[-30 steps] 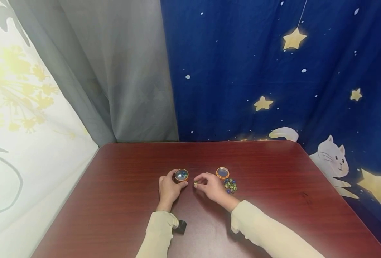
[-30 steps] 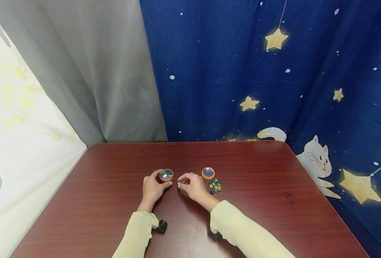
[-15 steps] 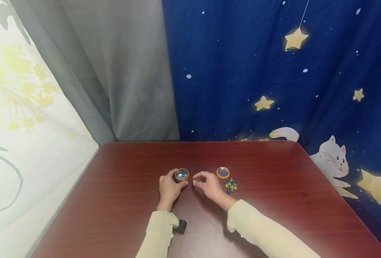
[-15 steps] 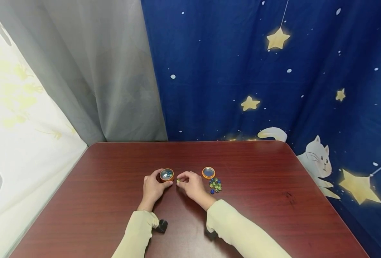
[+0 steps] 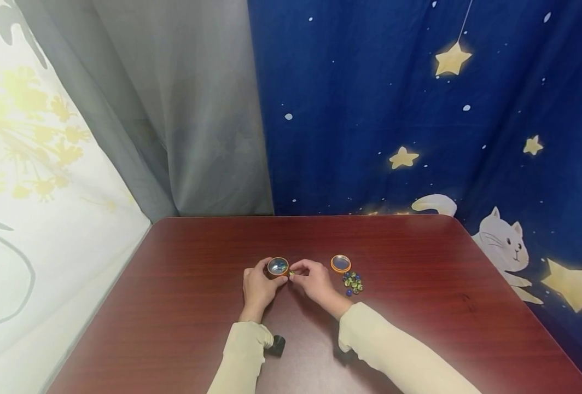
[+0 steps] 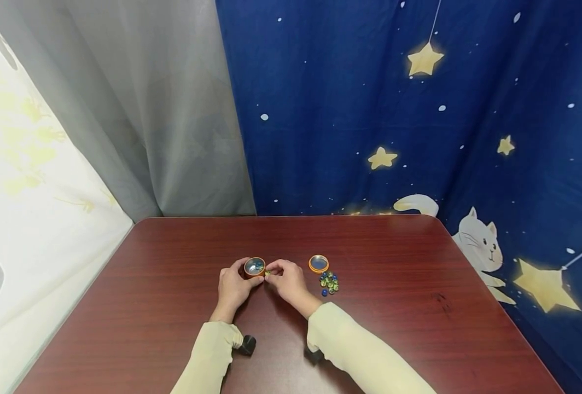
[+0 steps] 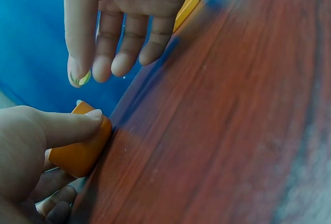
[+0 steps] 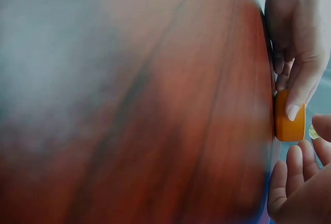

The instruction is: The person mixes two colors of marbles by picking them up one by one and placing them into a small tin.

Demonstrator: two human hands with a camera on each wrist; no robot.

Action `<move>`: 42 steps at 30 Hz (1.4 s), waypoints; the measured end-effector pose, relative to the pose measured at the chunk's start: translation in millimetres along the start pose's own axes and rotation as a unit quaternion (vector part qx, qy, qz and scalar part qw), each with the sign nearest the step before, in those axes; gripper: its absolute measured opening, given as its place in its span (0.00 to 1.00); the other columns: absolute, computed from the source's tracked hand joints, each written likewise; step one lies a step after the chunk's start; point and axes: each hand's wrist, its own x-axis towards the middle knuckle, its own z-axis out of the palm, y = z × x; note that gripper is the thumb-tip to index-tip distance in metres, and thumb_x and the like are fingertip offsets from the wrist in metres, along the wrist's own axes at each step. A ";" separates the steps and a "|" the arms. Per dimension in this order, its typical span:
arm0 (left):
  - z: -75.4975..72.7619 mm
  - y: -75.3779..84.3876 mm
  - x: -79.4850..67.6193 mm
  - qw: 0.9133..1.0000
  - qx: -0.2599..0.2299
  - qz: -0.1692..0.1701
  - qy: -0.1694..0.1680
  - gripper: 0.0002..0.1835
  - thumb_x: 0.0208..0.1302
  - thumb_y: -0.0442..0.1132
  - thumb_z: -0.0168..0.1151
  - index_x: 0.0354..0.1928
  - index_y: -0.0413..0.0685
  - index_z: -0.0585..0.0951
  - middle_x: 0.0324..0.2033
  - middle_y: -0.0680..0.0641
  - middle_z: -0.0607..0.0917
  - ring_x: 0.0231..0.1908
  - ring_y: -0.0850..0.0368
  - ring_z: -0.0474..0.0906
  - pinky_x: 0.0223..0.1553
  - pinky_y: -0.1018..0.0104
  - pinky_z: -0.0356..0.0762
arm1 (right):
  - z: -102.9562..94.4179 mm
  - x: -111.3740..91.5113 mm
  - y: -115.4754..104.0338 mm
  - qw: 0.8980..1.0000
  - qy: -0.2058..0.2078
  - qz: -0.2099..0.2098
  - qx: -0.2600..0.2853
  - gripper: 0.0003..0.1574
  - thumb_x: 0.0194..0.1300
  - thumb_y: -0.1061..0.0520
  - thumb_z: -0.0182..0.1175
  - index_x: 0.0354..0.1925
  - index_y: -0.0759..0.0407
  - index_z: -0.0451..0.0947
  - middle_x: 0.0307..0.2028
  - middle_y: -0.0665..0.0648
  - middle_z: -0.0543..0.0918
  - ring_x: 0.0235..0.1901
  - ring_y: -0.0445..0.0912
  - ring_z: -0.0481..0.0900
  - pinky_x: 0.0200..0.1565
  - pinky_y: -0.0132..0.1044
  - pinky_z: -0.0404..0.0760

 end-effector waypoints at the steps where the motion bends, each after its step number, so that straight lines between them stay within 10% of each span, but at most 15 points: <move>1: 0.4 0.1 0.1 1.000 0.000 0.001 0.000 0.35 0.42 0.44 0.81 0.55 0.43 0.80 0.41 0.42 0.85 0.47 0.45 0.71 0.46 0.50 0.70 | 0.5 0.8 -0.2 1.000 0.000 0.000 0.001 0.08 0.55 0.62 0.71 0.36 0.56 0.85 0.27 0.48 0.84 0.28 0.40 0.80 0.31 0.33 0.78; 42: 1.7 -4.3 0.2 0.999 0.013 0.029 0.013 0.33 0.43 0.43 0.79 0.54 0.41 0.81 0.39 0.40 0.86 0.46 0.42 0.71 0.45 0.50 0.70 | 28.1 10.8 -10.4 0.998 0.049 0.022 0.014 0.09 0.51 0.64 0.71 0.34 0.60 0.85 0.21 0.47 0.80 0.23 0.38 0.75 0.27 0.31 0.74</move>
